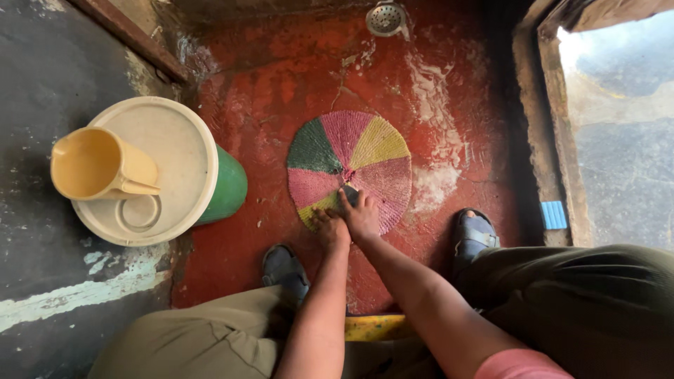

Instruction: The person scrubs a small colorful rug on the floor using a hand brush and soapy water.

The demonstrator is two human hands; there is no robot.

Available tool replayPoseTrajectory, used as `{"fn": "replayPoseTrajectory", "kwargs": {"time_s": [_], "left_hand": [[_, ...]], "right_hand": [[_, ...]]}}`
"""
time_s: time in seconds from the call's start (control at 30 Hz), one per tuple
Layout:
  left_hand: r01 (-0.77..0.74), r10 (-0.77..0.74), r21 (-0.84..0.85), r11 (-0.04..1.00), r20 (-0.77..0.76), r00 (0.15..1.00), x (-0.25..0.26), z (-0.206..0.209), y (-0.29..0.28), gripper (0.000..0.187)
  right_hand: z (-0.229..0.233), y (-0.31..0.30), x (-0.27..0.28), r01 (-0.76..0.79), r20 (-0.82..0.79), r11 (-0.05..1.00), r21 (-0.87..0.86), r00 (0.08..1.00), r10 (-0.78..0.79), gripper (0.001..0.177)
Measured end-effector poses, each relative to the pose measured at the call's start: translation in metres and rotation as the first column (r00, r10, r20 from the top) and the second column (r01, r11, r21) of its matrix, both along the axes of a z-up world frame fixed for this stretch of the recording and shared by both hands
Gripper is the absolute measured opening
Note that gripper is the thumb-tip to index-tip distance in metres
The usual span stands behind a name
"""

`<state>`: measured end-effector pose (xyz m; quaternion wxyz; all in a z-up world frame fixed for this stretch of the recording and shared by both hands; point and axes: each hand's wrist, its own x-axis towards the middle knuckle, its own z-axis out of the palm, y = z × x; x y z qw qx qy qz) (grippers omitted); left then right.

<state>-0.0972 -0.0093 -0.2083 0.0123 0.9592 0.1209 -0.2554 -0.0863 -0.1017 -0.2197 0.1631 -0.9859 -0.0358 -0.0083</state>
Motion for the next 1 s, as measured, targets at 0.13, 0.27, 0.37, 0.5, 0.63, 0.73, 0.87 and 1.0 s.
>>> {"fn": "replayPoseTrajectory", "kwargs": {"time_s": [0.13,0.27,0.37,0.5,0.63,0.73,0.87,1.0], "left_hand": [[0.036,-0.035,0.033,0.999,-0.03,0.999,0.01,-0.001,-0.004,0.1],[0.118,-0.111,0.108,0.987,-0.065,0.992,0.012,-0.001,-0.006,0.098],[0.046,-0.039,0.067,0.997,-0.104,0.994,0.014,0.005,-0.008,0.112],[0.174,-0.168,0.104,0.979,-0.064,0.984,0.009,0.009,-0.004,0.112],[0.106,-0.109,0.075,0.992,0.034,0.993,0.003,-0.002,0.003,0.116],[0.091,-0.093,0.071,0.993,0.026,0.995,-0.003,-0.008,0.01,0.119],[0.113,-0.113,0.057,0.992,0.007,0.994,0.005,-0.007,0.008,0.123],[0.078,-0.077,0.047,0.996,-0.034,0.996,0.008,-0.002,0.002,0.126]], "right_hand": [[0.009,-0.031,0.009,-0.03,-0.013,0.999,-0.043,0.999,0.029,0.074],[0.013,-0.095,0.017,0.23,0.085,0.948,-0.219,0.973,-0.216,0.075],[0.025,-0.114,0.024,0.419,0.111,0.906,-0.055,0.904,-0.412,0.061],[0.058,-0.082,0.036,0.728,-0.407,0.555,0.402,0.685,-0.604,0.082],[0.046,-0.004,0.013,0.191,-0.118,0.956,0.223,0.979,-0.168,0.054],[0.028,0.004,0.004,-0.137,0.084,0.984,-0.113,0.986,0.147,0.075],[0.019,-0.056,0.024,0.192,-0.158,0.908,0.373,0.977,-0.141,0.043],[0.004,-0.148,0.027,0.269,0.152,0.962,-0.042,0.954,-0.26,0.066]]}}
